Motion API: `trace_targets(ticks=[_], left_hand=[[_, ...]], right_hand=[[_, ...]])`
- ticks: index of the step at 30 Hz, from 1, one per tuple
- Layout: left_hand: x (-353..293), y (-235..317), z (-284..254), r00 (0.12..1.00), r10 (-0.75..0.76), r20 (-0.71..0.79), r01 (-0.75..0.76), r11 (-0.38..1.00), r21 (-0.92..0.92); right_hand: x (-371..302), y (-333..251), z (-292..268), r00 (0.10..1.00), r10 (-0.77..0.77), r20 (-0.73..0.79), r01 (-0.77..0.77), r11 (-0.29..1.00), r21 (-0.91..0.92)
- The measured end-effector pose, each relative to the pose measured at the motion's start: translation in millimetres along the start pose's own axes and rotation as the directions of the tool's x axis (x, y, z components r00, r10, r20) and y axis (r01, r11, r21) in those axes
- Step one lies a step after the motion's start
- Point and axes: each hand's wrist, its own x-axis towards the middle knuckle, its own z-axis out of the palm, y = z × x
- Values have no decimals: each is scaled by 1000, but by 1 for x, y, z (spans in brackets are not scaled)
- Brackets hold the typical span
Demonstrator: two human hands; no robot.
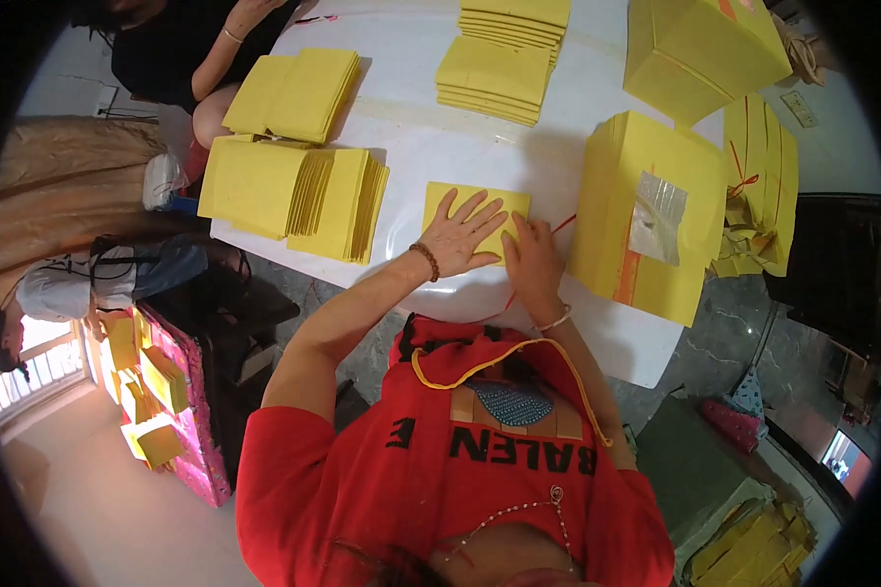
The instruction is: Folding and tying stacks of yellow joss paper with red string.
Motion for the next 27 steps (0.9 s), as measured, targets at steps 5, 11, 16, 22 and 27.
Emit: trace_targets(ticks=[5,11,16,22,27], left_hand=[[1,-4,14,996,-24,83,19,998,59],[0,-1,7,998,5,67,-6,1000,11],[2,-15,6,975,-220,13,197,848,-492],[-1,-17,18,892,-450,-53,57,227,-972],[-9,-4,-7,935,-353,-43,341,924,-176]], right_hand=[[13,-27,15,828,-552,-99,524,824,-219],[16,-14,23,846,-517,-133,511,856,-73],[11,-10,25,876,-456,-156,441,889,-121],[13,-11,27,875,-465,-136,424,870,-250],[18,-15,35,862,-501,-77,479,855,-197]])
